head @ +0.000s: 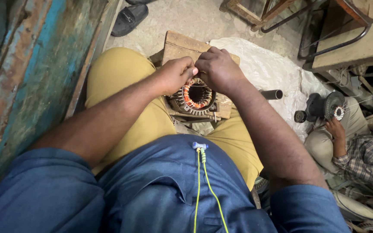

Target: The person sits on the floor and works on a motor stator placed on a wooden block. They use a screwdriver to adjust copper windings and tie them with string, occasionally picking up and setting down tools.

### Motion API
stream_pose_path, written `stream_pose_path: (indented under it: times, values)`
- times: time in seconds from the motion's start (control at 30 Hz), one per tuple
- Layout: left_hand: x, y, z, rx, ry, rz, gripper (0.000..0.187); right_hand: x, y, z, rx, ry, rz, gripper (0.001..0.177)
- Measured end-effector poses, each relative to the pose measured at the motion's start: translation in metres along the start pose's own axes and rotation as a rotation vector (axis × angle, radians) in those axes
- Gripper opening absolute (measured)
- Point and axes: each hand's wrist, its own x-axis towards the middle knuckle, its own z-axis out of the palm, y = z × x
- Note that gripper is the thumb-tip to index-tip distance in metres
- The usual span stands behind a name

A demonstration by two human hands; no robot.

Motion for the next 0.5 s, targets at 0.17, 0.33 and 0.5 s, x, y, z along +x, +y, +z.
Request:
stream_pose_path:
  times: [0.17,0.33,0.5]
  values:
    - [-0.001,0.000,-0.001,-0.013,-0.021,0.029,0.024,0.001,0.002,0.003,-0.011,0.002,-0.003,0.013]
    - [-0.002,-0.001,-0.002,0.001,0.000,0.063,0.025,-0.006,-0.002,0.007,-0.021,0.050,0.011,0.013]
    - [0.000,-0.004,0.000,0.044,-0.012,0.028,0.026,-0.010,-0.001,0.010,-0.012,0.077,0.015,0.014]
